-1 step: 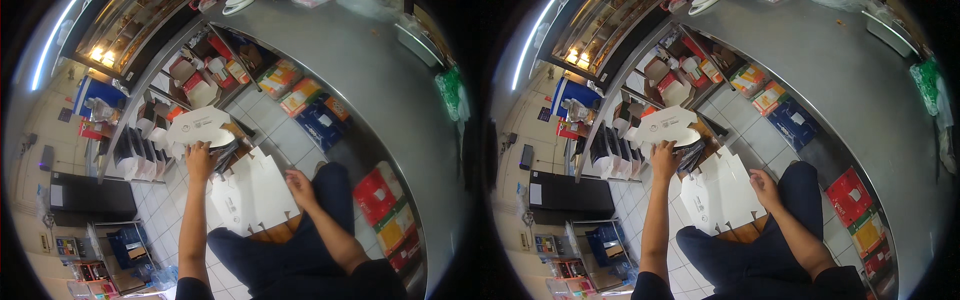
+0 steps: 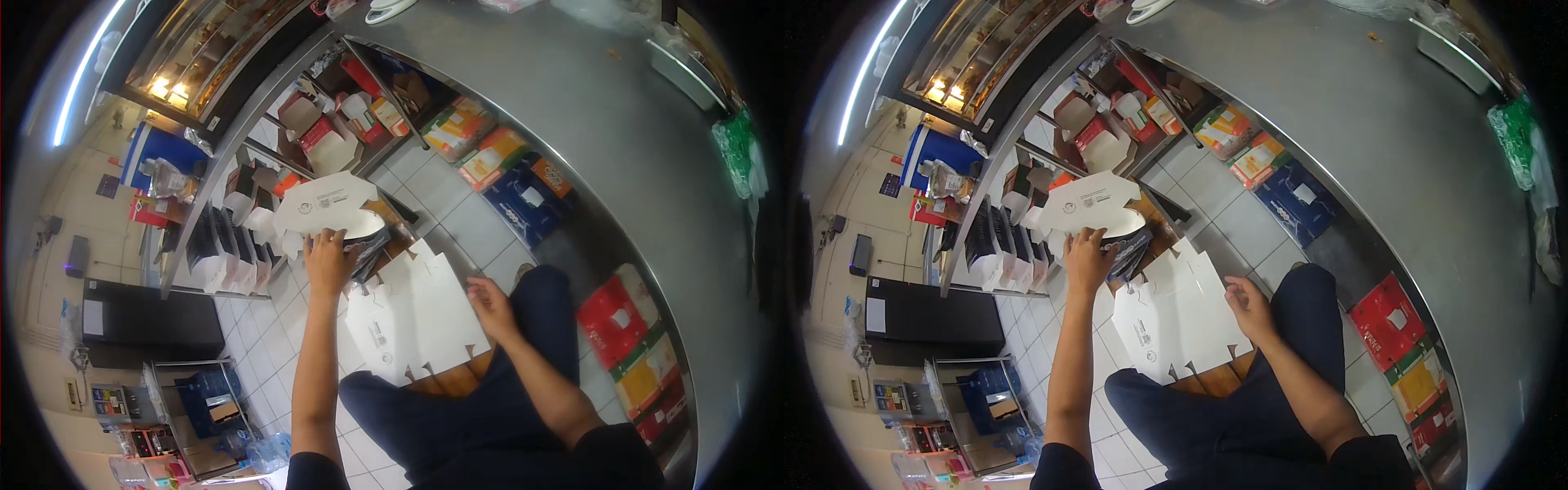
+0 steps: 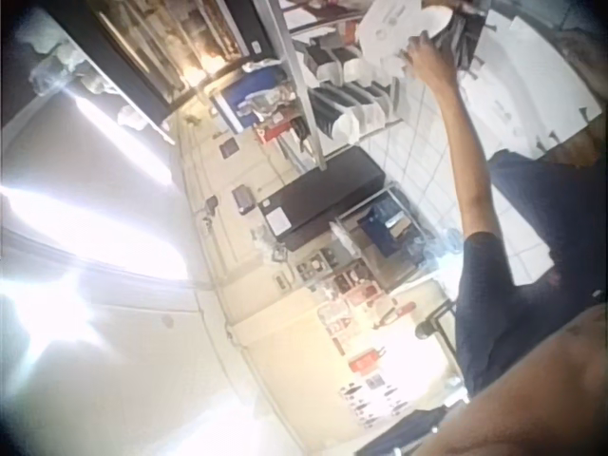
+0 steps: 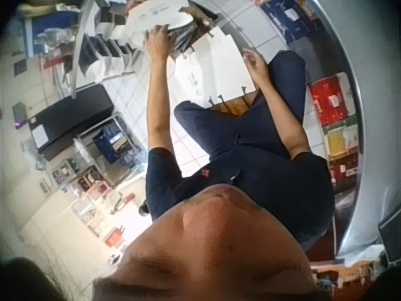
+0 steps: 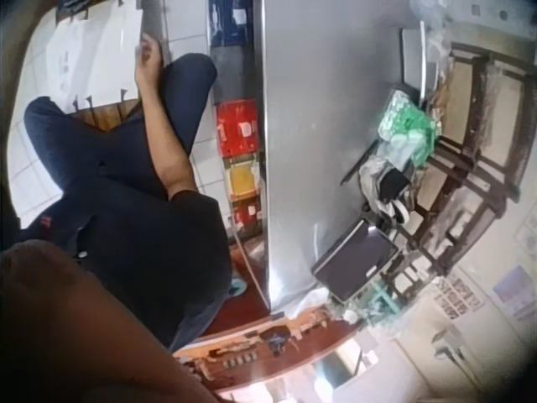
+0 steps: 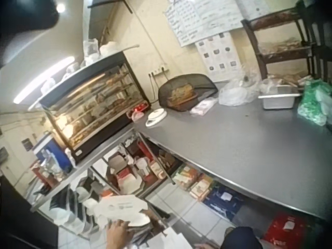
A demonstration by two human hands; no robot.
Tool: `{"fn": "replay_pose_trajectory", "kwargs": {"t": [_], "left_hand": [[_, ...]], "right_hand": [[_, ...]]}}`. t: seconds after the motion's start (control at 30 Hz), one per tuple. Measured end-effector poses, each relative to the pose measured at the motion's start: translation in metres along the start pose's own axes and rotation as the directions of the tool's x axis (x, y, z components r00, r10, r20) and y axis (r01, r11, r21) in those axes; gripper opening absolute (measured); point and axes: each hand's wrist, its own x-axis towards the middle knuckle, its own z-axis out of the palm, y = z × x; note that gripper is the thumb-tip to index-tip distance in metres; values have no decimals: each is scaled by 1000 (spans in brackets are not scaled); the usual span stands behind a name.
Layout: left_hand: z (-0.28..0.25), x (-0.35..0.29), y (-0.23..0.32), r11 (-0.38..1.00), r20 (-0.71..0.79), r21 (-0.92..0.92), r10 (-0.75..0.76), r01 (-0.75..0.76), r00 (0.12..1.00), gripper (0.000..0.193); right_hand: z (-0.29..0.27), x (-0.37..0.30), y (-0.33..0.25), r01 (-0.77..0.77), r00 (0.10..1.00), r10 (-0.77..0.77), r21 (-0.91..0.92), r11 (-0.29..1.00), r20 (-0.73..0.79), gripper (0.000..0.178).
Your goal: Assemble and stack food packaging boxes.
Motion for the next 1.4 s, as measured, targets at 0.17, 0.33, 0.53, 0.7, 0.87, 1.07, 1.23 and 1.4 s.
{"fn": "replay_pose_trajectory", "kwargs": {"t": [0.17,0.33,0.53,0.7,0.87,1.07,1.23,1.4], "left_hand": [[-8,-6,18,994,-239,25,112,-109,965,54],[14,-73,76,912,-134,-321,223,-255,966,56],[55,-221,134,893,399,-404,369,-201,839,104],[79,-255,104,856,445,-509,353,-92,823,94],[69,-252,83,743,350,-664,409,-85,843,47],[33,-251,86,758,265,-642,74,119,961,24],[10,-237,80,437,460,-821,124,368,879,18],[-57,-231,89,430,285,-855,-78,290,955,21]], "right_hand": [[1,-2,9,11,1000,-10,-33,999,6,33],[2,4,18,-12,998,8,-58,998,-69,33],[-1,3,28,-23,999,25,61,998,-40,31],[2,-1,21,-116,991,115,-1,993,-66,29],[2,-9,-8,124,992,-123,-14,992,34,29],[-6,-27,-16,226,957,-234,60,972,172,29],[-10,-31,-38,108,971,-107,10,994,212,34],[-8,-51,-98,623,740,-478,-213,753,473,62]]}}
